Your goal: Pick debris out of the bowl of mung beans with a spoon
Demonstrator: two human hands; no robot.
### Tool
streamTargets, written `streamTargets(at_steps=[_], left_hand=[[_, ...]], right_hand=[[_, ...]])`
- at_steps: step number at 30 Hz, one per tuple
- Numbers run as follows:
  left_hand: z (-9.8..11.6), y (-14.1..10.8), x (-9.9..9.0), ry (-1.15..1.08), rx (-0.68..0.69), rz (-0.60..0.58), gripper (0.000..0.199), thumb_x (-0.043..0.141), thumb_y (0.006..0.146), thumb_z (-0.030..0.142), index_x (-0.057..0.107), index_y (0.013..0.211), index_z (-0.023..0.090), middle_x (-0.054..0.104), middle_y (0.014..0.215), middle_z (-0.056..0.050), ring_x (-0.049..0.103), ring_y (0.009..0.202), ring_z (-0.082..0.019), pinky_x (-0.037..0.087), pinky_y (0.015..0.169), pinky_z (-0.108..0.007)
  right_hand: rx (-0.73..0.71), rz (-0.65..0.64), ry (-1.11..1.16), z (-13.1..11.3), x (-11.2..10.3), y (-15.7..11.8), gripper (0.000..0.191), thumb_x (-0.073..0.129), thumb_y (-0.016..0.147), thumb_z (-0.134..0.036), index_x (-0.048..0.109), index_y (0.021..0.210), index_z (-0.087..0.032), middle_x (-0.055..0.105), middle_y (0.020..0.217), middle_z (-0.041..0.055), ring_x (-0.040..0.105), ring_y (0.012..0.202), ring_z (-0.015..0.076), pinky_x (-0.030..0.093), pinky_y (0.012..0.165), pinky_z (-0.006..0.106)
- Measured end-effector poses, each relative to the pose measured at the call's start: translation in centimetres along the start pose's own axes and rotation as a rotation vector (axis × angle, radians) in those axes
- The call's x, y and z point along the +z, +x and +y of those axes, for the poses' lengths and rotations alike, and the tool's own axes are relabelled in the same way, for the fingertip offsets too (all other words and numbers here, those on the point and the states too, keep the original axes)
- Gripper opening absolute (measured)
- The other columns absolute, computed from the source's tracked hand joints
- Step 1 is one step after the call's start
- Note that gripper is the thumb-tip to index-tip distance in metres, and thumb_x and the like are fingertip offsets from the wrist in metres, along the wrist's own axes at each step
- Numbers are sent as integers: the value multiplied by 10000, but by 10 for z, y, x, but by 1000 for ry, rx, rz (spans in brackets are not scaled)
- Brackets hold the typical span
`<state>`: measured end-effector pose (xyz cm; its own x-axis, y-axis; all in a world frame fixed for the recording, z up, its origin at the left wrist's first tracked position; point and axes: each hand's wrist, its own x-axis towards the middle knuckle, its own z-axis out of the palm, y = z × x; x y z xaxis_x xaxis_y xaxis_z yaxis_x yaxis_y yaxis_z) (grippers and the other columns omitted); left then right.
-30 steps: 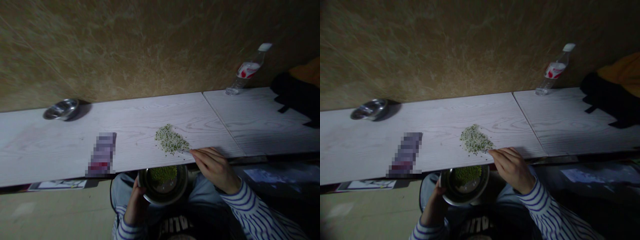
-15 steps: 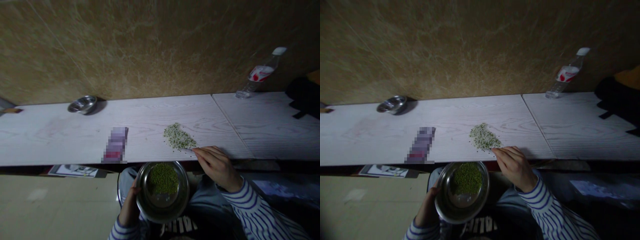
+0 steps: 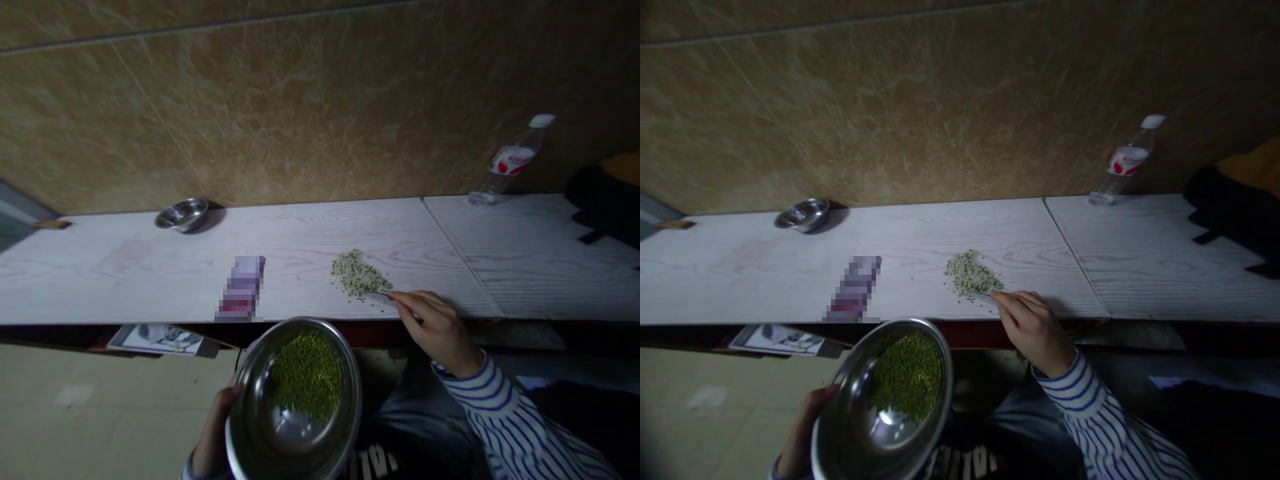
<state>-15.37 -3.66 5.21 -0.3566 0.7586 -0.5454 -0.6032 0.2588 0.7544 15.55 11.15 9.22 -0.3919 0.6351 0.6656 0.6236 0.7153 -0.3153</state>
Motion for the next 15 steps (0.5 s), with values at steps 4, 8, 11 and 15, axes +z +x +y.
streamTargets(at_steps=[4,8,11,15], left_hand=[[22,13,19,14,-8,144,198,659,626,403,699,641,210,684,594,-49,667,833,-314,542,772,-437],[48,35,61,-63,235,32,109,670,646,324,671,639,216,670,625,-5,653,835,-254,550,732,-351],[62,52,91,-71,246,-78,137,680,669,291,680,785,218,695,773,-12,641,878,-239,554,730,-340],[72,73,117,-33,188,-90,253,656,722,286,654,972,245,680,983,-9,639,870,-212,569,722,-389]], right_hand=[[28,20,-28,7,0,0,231,521,877,-115,669,1035,-196,735,871,66,682,785,192,559,741,354],[59,51,-46,19,-1,8,209,532,880,-121,663,1029,-188,733,890,71,680,809,191,558,758,354],[66,65,-74,31,1,23,195,538,880,-124,663,1022,-170,734,906,82,683,821,192,557,775,353],[81,52,-96,46,7,45,195,530,883,-128,664,1020,-164,736,910,87,686,820,196,558,776,355]])
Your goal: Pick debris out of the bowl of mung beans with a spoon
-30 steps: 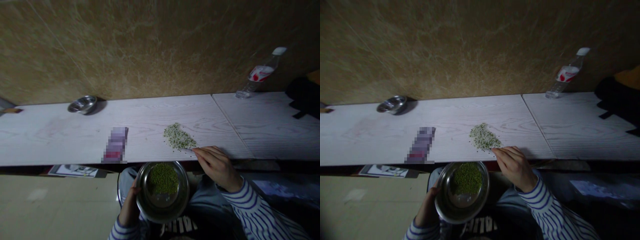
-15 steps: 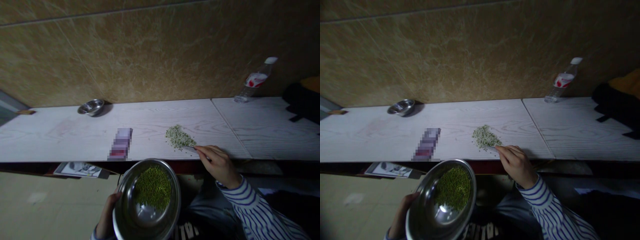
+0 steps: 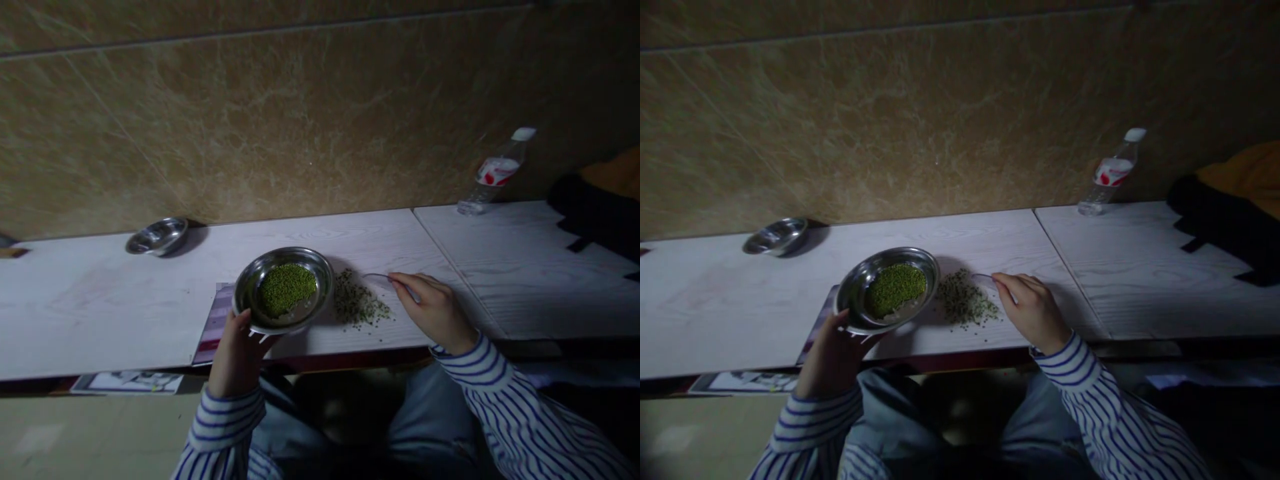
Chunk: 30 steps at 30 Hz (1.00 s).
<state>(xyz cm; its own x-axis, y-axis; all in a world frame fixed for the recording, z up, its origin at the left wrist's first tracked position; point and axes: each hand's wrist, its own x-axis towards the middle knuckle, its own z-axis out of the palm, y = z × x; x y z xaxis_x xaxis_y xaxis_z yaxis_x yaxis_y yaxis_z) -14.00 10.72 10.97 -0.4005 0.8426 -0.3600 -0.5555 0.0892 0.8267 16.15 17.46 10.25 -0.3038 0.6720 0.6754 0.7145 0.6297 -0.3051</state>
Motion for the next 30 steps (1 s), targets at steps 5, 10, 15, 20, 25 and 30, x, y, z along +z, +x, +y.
streamTargets(at_steps=[5,10,15,20,25,30], left_hand=[[4,25,11,2,13,57,284,663,751,326,656,1009,207,663,983,-38,629,868,-204,566,738,-373],[1,49,26,-24,74,72,330,681,749,319,647,1068,239,657,1010,-44,652,836,-197,576,739,-394],[-5,69,45,-42,71,123,253,666,775,268,669,1026,237,666,1007,-40,671,808,-176,585,703,-341],[-7,80,53,-6,70,170,259,646,795,240,678,1052,233,692,904,-19,670,736,-144,584,654,-284],[-12,85,57,25,88,186,276,649,799,247,681,1074,250,691,978,-18,662,812,-157,583,693,-308],[-19,85,56,57,152,150,314,654,804,282,666,1117,288,685,1068,-20,643,911,-160,564,725,-293]], right_hand=[[4,-62,22,17,15,18,198,526,886,-132,662,1027,-163,736,919,80,686,823,190,557,783,344],[78,-70,27,38,30,31,200,521,891,-180,674,1019,-186,738,933,65,691,835,193,563,793,343],[321,18,56,55,40,27,225,555,880,-278,676,1050,-192,737,969,59,688,789,180,574,706,298],[497,80,58,66,39,21,239,579,862,-321,690,1016,-176,742,938,81,689,794,202,568,685,310],[562,107,68,68,38,20,236,584,855,-331,697,999,-181,742,941,85,689,808,205,569,688,311],[579,111,93,68,39,18,243,584,853,-323,692,1008,-170,742,937,91,690,817,205,569,697,312]])
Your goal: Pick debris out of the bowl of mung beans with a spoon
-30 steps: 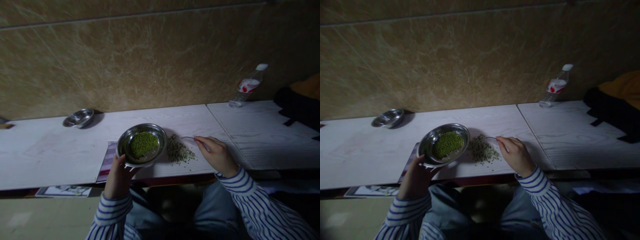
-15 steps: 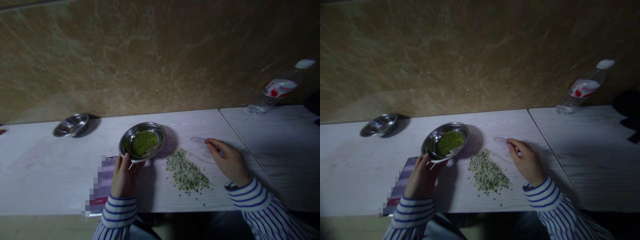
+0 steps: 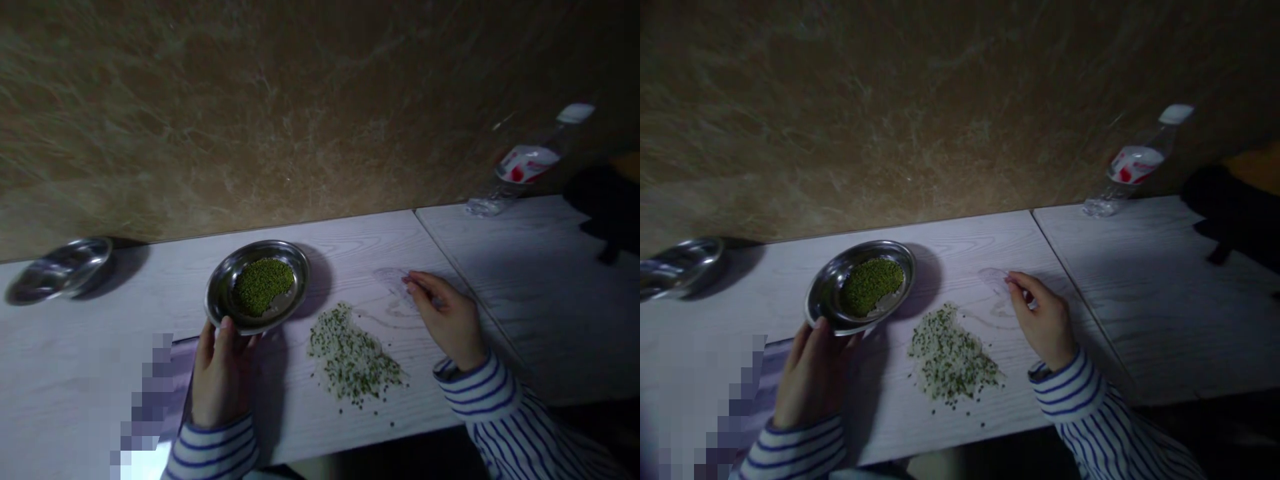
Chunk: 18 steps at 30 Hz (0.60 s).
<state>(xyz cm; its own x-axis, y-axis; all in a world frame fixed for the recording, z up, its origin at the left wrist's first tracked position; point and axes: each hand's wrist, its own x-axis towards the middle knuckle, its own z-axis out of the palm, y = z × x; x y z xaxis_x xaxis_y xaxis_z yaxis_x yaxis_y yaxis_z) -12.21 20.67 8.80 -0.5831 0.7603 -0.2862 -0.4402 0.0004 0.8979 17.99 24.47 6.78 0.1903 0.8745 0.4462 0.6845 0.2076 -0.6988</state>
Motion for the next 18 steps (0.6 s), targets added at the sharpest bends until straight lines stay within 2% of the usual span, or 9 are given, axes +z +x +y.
streamTargets(at_steps=[4,6,9,11,14,18], left_hand=[[-1,-4,-1,29,0,-12,362,662,796,322,650,1158,302,670,1152,-23,628,960,-162,547,722,-268],[-2,-6,-2,64,-18,22,405,681,776,334,640,1178,306,674,1151,-21,633,953,-168,542,740,-277],[-4,-7,-7,124,-9,37,475,685,763,369,610,1227,299,671,1168,-25,627,1006,-198,528,830,-322],[-5,-6,-12,216,2,100,481,660,776,411,602,1238,290,676,1157,-27,611,1065,-206,512,859,-298],[-4,-5,-19,439,43,97,488,620,799,420,596,1257,252,674,1163,-53,604,1083,-243,490,917,-349],[-4,-5,-23,554,70,179,433,640,786,384,649,1192,234,664,1187,-52,523,1205,-264,385,1046,-376]], right_hand=[[-3,32,2,-4,-1,-5,233,592,847,-321,693,995,-172,740,933,87,690,811,201,567,717,316],[12,38,-20,-6,-3,-9,230,599,843,-324,695,995,-182,742,927,79,691,798,199,567,711,315],[55,41,-74,-6,-4,-12,223,609,835,-344,699,982,-202,746,910,60,693,786,197,567,714,312],[79,31,-115,-6,-6,-13,224,609,833,-367,700,975,-221,748,907,43,696,789,194,567,716,302],[114,21,-179,-6,-9,-13,254,586,834,-423,698,971,-240,749,910,29,701,801,197,567,709,293],[196,-58,-306,-7,-15,-14,337,532,821,-519,705,934,-253,752,893,28,708,785,222,570,693,328]])
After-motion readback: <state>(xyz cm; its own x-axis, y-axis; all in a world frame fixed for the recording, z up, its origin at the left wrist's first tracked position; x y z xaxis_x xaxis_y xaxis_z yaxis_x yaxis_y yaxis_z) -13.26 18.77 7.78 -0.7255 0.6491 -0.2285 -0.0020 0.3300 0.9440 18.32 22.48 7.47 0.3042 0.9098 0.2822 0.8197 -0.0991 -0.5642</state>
